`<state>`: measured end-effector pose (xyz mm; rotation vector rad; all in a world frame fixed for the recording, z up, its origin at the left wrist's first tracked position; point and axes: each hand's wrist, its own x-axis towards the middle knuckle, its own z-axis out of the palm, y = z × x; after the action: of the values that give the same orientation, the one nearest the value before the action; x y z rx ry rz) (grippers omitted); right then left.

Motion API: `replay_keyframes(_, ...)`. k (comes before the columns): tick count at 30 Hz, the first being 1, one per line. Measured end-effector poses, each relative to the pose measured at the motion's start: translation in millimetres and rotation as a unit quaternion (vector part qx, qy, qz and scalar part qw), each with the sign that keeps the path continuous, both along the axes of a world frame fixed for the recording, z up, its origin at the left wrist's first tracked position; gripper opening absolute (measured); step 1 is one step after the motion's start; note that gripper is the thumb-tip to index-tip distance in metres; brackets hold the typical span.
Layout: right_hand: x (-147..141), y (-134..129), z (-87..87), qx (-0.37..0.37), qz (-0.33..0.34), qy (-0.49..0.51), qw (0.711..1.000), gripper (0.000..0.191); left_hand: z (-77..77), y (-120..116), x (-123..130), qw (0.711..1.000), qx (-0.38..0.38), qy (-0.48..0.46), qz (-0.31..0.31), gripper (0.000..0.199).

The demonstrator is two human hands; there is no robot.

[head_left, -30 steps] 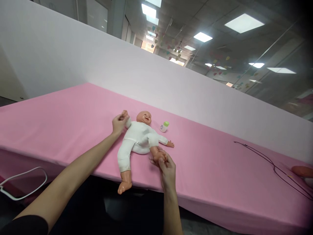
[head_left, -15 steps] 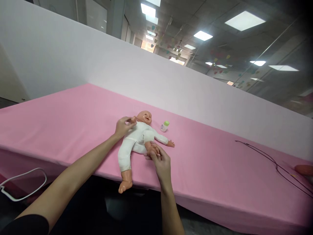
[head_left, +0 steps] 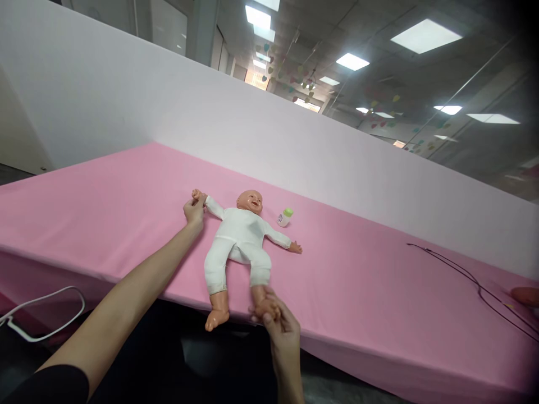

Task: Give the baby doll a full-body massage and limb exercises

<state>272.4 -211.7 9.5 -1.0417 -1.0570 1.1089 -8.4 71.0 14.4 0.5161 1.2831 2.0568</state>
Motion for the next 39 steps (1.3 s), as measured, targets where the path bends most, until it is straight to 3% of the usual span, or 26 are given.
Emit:
replay_keyframes(3,-5,-12,-9.0,-0.007,0.033,-0.004,0.999,0.038,4.8,-2,1,1.000,0.007,0.011,-0.007,0.031)
replay_keyframes(6,-11,11,18.7,0.028,0.029,-0.037,0.999,0.041,13.9,-14,16,0.986,0.063,0.152,-0.029,0.026)
replay_keyframes(8,-17,43,43.5,0.048,0.041,-0.068,0.996,0.045,18.4,-26,29,0.953,0.104,0.277,-0.063,0.027)
replay_keyframes(10,-24,79,59.9,0.061,0.051,-0.082,0.993,0.048,20.2,-38,41,0.902,0.120,0.401,-0.110,0.027)
replay_keyframes(13,-35,123,64.7,0.058,0.063,-0.092,0.992,0.055,19.4,-48,49,0.841,0.104,0.505,-0.161,0.021)
replay_keyframes(16,-34,128,63.1,0.059,0.056,-0.086,0.993,0.054,18.0,-45,45,0.861,0.105,0.468,-0.170,0.023)
replay_keyframes(20,-13,71,62.3,0.063,0.049,-0.111,0.991,0.039,17.1,-30,23,0.921,0.095,0.363,-0.099,0.030)
replay_keyframes(22,-1,33,52.0,0.041,0.072,-0.111,0.990,0.036,16.0,-22,8,0.941,0.055,0.333,-0.035,0.039)
replay_keyframes(25,8,-13,16.7,-0.002,0.077,-0.075,0.994,0.037,12.8,-15,-15,0.940,-0.072,0.333,0.018,0.061)
replay_keyframes(28,7,-36,-30.7,-0.030,0.073,-0.024,0.997,0.039,9.3,-12,-33,0.897,-0.220,0.383,0.006,0.067)
replay_keyframes(32,4,-41,-78.2,-0.013,0.108,0.039,0.993,0.041,6.9,-11,-45,0.831,-0.318,0.456,-0.021,0.053)
replay_keyframes(35,19,-40,-87.5,-0.019,0.168,0.027,0.985,0.052,6.0,-11,-50,0.794,-0.348,0.496,-0.043,0.044)
replay_keyframes(39,62,-35,-69.4,-0.033,0.211,-0.010,0.977,0.070,6.1,-13,-57,0.774,-0.360,0.517,-0.058,0.044)
